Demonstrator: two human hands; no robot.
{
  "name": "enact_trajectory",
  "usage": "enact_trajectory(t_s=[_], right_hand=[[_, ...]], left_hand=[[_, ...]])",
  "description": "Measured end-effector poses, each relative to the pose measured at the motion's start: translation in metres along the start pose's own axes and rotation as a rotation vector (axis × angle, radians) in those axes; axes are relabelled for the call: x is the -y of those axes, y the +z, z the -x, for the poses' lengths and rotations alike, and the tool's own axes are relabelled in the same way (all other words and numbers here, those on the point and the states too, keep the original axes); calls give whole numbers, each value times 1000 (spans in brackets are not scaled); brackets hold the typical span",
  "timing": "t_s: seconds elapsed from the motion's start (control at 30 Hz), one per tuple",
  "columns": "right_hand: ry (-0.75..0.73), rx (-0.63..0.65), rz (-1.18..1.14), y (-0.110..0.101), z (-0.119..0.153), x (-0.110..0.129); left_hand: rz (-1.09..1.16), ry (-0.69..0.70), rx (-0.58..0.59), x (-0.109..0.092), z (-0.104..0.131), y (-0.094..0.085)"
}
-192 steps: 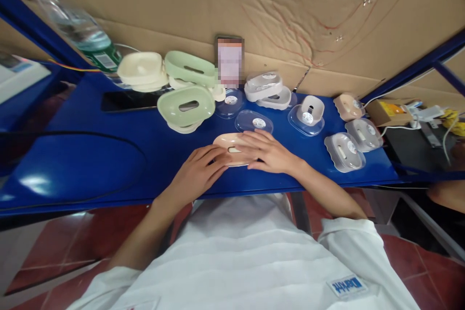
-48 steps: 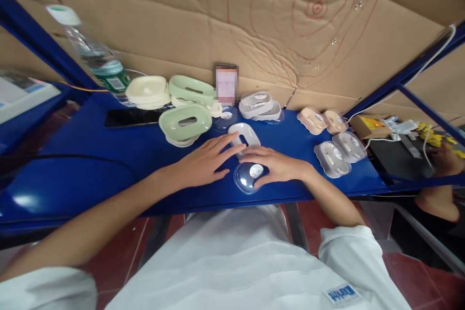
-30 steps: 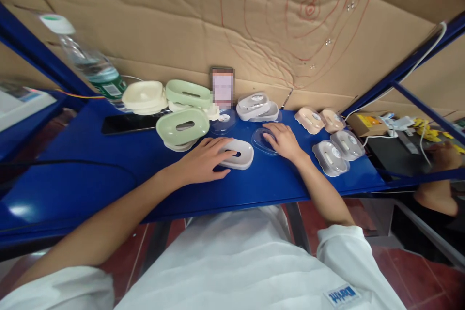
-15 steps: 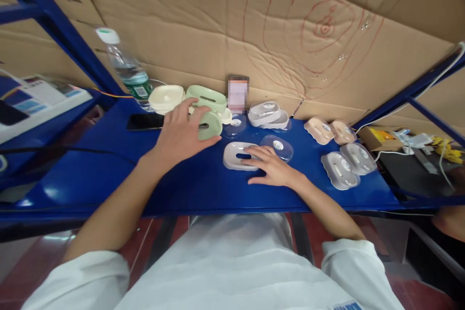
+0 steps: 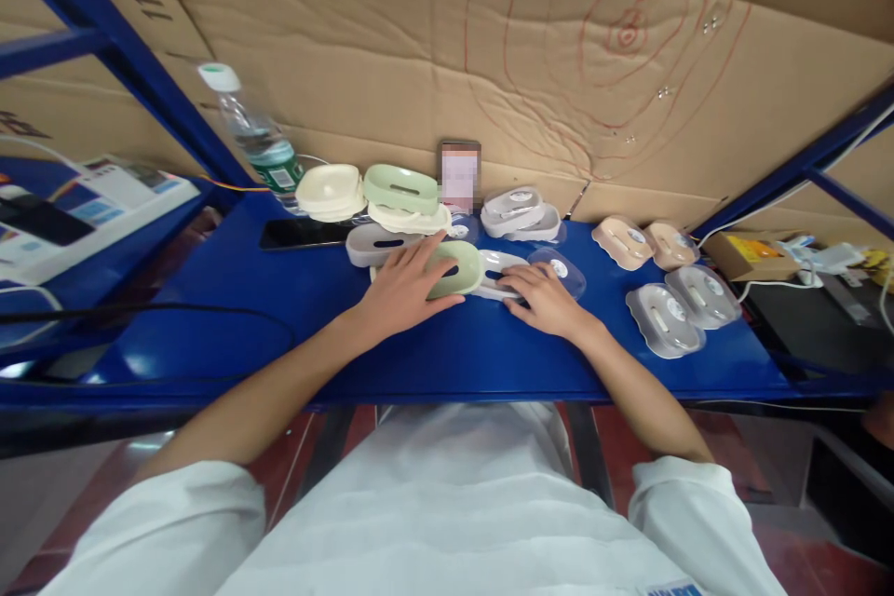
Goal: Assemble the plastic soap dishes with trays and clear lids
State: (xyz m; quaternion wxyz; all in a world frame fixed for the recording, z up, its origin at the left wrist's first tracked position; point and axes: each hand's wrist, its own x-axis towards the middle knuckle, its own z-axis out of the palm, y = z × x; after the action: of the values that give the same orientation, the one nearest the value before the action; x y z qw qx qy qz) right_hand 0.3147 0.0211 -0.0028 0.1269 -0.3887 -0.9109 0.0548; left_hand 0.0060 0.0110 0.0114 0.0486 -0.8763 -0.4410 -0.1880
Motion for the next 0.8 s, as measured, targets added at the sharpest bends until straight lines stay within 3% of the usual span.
enact_trajectory(t_s=[0.1, 0.23, 0.33, 0.47, 0.63, 0.8], right_hand=[[52, -31, 22, 0, 0, -1], [57, -65, 12, 1, -1, 4], [45, -60, 17, 3, -1, 4], [39, -34, 36, 7, 0, 0], [48, -29, 59, 9, 0, -4], [76, -35, 82, 9, -2, -5]], left_hand=[[14, 12, -38, 9, -3, -1], [0, -199, -170, 39, -11, -6], [-43, -326, -188, 60, -14, -8], [-76, -384, -174, 71, -14, -8], [-155, -541, -276, 87, -8, -7], [-124, -649, -163, 107, -5, -19]])
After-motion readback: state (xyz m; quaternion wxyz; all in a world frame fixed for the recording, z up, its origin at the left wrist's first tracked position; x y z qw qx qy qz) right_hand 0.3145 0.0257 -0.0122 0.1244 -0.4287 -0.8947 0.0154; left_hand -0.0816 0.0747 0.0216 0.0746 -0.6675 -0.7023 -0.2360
